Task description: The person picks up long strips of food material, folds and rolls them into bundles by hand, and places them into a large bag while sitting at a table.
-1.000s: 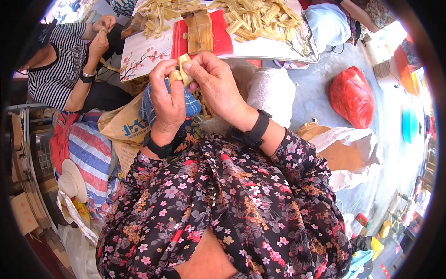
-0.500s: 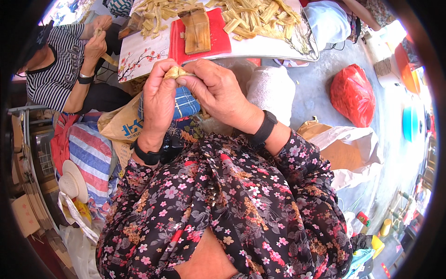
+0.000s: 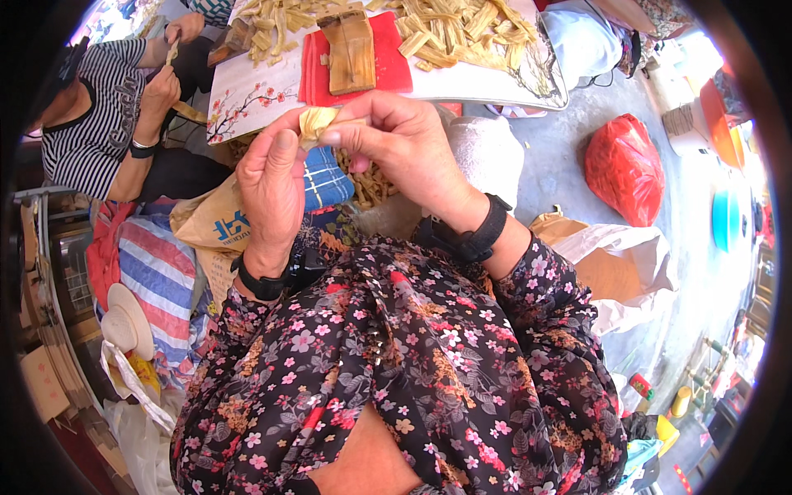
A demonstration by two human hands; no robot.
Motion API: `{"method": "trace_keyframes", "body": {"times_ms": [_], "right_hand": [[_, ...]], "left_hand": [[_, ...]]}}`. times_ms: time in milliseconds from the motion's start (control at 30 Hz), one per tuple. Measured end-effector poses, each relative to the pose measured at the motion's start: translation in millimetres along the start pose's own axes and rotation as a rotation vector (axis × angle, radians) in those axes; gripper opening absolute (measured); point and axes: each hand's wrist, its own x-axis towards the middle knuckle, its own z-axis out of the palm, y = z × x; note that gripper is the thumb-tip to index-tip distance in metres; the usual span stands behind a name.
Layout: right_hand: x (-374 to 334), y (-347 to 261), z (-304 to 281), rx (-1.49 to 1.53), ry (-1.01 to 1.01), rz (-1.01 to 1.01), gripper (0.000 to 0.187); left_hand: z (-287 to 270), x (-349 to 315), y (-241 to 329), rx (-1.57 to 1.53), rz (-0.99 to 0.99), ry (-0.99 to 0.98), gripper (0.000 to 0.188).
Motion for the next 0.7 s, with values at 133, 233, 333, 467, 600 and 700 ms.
{"method": "trace_keyframes", "body": {"times_ms": [133,233,333,467,600,700], "right_hand": [[2.4,0.0,-4.7,0.026,0.020,0.048,0.014],[2.9,4.4,-7.6,0.050,0.025,0.133,0.014],[4.0,5.0,-11.3,0.209,0.026,0.257,0.012],[0.4,2.7,-15.8,0.540,-0.112,0.344,0.009],[-11.7,-17.9,-17.1,0.505,-0.130,0.212,0.008],[-15.8,-23.1,-17.6,0.363,-0.146,0.188,0.009]], "left_hand": [[2.4,0.1,-1.8,-0.033,-0.061,-0.048,0.016],[-0.5,2.6,-6.8,0.106,-0.045,-0.028,0.017],[-1.0,4.8,-3.2,0.053,-0.107,-0.061,0.017],[-11.6,12.7,5.1,0.031,-0.164,-0.189,0.012],[-28.6,16.2,44.5,0.142,-0.136,-0.322,0.007],[-31.0,13.1,62.2,0.194,-0.105,-0.306,0.008]]}}
